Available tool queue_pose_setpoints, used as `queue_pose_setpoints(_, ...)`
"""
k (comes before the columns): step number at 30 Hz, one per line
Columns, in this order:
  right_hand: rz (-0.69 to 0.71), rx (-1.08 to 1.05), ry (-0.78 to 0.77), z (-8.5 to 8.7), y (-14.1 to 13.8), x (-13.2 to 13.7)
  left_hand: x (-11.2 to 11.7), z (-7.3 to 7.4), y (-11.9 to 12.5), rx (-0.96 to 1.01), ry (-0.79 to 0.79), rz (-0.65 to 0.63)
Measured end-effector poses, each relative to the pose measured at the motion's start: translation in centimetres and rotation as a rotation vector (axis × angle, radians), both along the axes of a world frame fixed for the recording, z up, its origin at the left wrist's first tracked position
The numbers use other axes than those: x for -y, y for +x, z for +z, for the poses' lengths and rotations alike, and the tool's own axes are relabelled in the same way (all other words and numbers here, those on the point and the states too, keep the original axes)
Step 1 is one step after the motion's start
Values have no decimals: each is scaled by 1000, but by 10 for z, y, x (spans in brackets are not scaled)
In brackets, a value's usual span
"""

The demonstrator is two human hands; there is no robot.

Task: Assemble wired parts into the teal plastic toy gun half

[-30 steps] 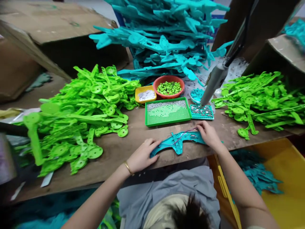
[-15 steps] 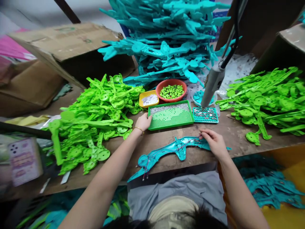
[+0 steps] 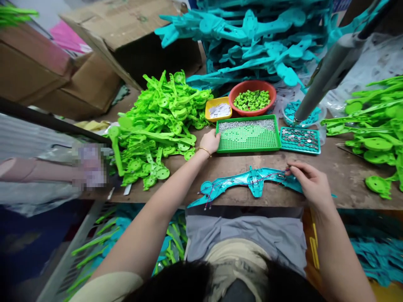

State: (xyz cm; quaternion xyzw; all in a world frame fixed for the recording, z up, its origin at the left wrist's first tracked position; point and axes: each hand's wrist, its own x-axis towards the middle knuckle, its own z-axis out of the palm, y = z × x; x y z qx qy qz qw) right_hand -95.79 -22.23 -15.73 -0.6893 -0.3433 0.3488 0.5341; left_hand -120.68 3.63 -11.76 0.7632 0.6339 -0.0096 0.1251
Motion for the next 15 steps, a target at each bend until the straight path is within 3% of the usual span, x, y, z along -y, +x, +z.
queue_pose_setpoints(15, 44, 111, 21, 8, 6, 4, -1, -2, -1, 32, 26, -14)
